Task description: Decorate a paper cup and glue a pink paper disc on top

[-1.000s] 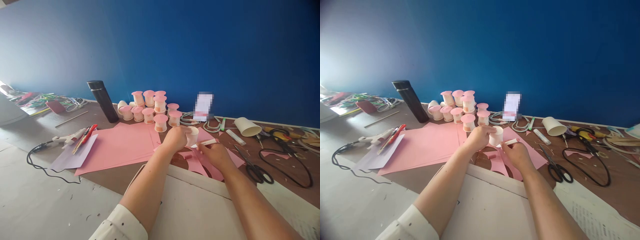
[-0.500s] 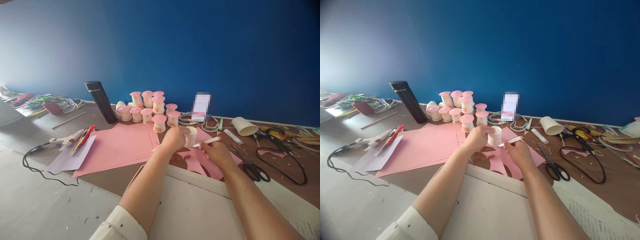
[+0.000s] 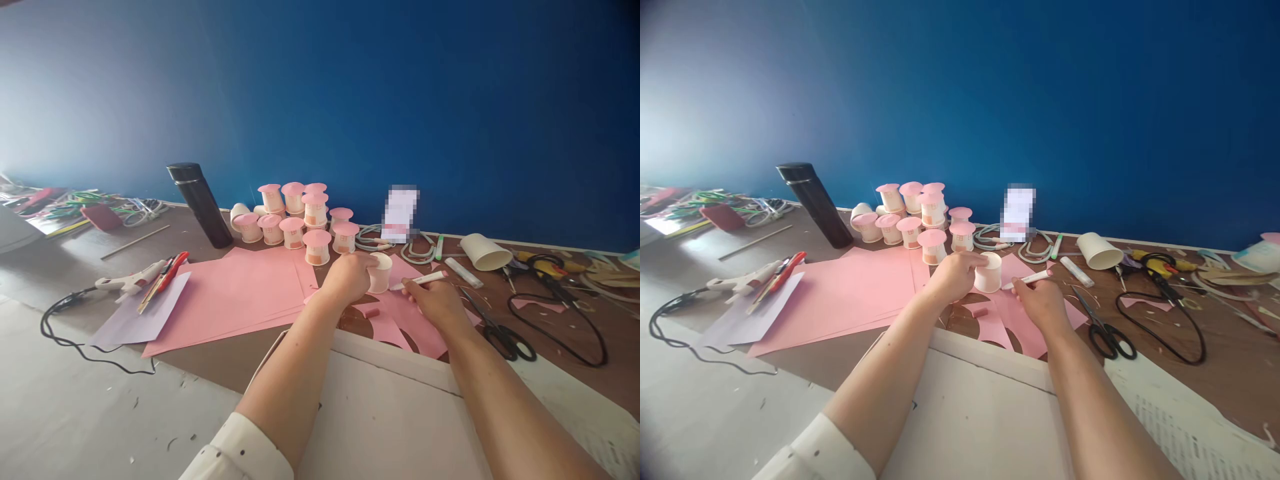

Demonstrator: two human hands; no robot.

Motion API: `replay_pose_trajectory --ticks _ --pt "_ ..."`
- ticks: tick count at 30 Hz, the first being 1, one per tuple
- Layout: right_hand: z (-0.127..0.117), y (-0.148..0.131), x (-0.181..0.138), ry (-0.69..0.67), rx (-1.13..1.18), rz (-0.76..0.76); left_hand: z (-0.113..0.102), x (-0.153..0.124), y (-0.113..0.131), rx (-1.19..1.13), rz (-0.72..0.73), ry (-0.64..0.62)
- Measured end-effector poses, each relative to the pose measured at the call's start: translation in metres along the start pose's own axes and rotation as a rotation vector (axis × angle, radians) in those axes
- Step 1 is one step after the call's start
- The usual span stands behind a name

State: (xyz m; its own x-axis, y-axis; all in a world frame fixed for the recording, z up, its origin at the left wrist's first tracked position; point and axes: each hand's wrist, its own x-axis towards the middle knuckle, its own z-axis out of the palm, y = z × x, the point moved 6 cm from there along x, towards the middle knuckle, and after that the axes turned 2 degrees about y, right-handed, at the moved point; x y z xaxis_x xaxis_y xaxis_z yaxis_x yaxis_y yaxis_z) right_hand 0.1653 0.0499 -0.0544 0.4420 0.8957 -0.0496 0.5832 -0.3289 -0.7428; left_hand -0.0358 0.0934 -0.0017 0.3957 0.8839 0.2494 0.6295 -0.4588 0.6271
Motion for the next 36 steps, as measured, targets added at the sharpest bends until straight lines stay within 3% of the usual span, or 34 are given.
replay_pose_trajectory --ticks 6,19,36 --pt "-0.001 -0.005 0.003 0.037 -0.005 -0.019 0.001 0.002 0.000 -0.010 0.062 0.030" --pt "-0.004 -0.021 0.009 0.089 -0.040 -0.003 0.000 0.001 0.002 0.011 0.041 0.032" --pt "0.002 -0.012 0.022 0.133 0.080 -0.031 0.000 0.001 0.002 0.017 0.039 0.037"
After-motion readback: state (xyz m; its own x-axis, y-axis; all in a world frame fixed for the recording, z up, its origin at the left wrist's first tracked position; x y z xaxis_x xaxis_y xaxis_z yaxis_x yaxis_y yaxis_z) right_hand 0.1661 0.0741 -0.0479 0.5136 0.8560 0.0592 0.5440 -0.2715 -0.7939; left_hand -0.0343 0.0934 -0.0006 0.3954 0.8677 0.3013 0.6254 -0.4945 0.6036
